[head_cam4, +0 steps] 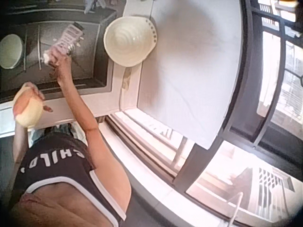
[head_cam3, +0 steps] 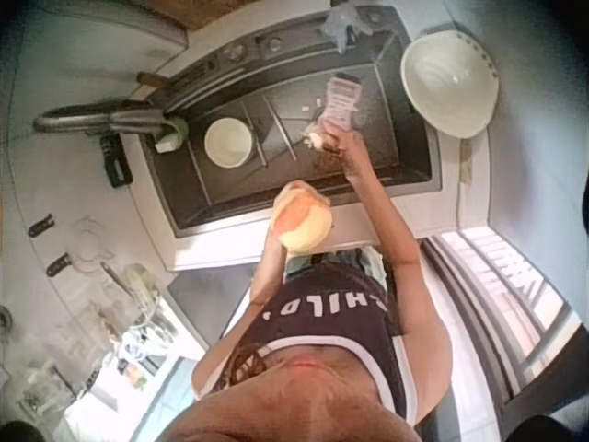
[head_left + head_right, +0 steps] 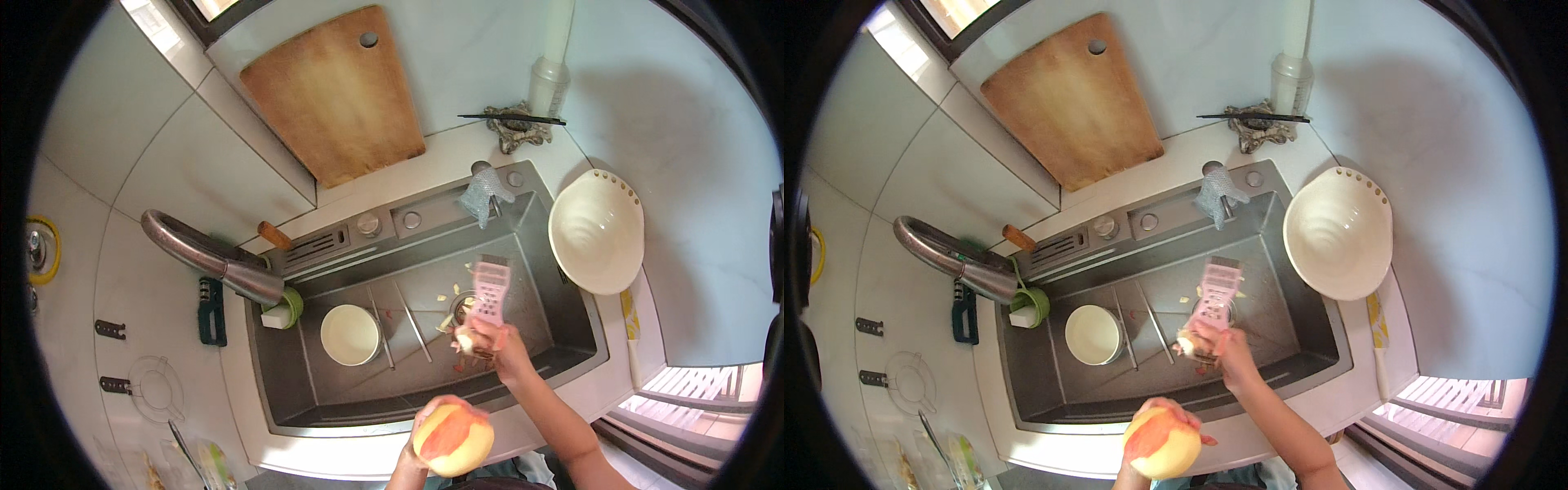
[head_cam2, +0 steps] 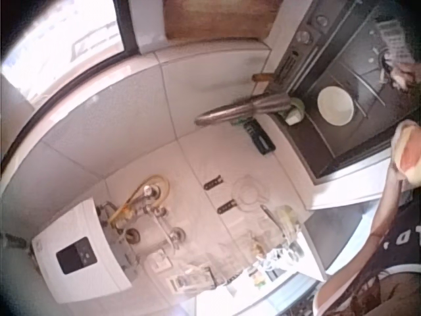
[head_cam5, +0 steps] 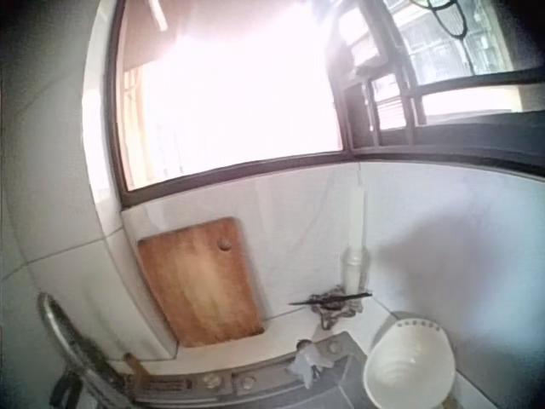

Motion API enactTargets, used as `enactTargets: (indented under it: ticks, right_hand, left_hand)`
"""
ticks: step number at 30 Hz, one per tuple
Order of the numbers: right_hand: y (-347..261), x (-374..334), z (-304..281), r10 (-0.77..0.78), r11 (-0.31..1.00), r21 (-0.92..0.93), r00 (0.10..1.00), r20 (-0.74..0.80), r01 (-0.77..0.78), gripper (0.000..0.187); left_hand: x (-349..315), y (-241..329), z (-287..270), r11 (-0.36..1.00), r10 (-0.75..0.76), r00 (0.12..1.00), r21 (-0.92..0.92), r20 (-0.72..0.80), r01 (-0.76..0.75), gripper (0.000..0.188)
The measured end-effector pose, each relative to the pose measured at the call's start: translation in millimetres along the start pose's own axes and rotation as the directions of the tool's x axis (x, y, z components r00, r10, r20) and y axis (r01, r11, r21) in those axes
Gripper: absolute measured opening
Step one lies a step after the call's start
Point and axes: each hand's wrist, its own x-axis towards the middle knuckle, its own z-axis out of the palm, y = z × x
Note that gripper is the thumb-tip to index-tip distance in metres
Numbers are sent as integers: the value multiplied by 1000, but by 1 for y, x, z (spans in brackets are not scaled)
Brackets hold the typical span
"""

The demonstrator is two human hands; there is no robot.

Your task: The person retrieves a knife and apple, washes a bowl, then uses a pink peeler to remove the apple skin over the sink. After peeling, the person uses the knife to cut the apple into pieces and places them into the bowl.

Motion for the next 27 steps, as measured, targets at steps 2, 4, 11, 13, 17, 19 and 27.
enactTargets:
  ticks: [2, 4, 11, 13, 17, 19, 27]
  right_hand:
    - [-2, -12, -3, -154, 987, 60, 987, 40, 151, 28]
    - [-2, -35, -1, -275, 960, 81, 954, 120, 267, 30]
    - [14, -70, 23, -404, 705, -432, 819, 407, 563, 28]
    - [19, -63, 17, -383, 771, -352, 828, 409, 530, 26]
    - [26, -33, 1, -235, 962, -71, 934, 269, 263, 27]
    - [19, -7, -3, -168, 986, 2, 976, 135, 170, 28]
    - [8, -43, 7, -318, 930, -101, 910, 268, 354, 33]
  left_hand:
    - [3, 4, 3, 985, 53, 993, 169, -105, -35, 76]
    - [7, 8, 7, 920, 221, 969, 354, -112, -169, 85]
    - [8, 8, 24, 833, 236, 945, 548, -227, -76, 76]
    - [8, 10, 26, 845, 232, 946, 529, -228, -80, 75]
    - [6, 12, 20, 777, 270, 947, 620, -175, -107, 80]
    - [3, 9, 17, 803, 243, 963, 582, -119, -130, 85]
    - [12, 6, 1, 842, 288, 927, 525, -241, -125, 76]
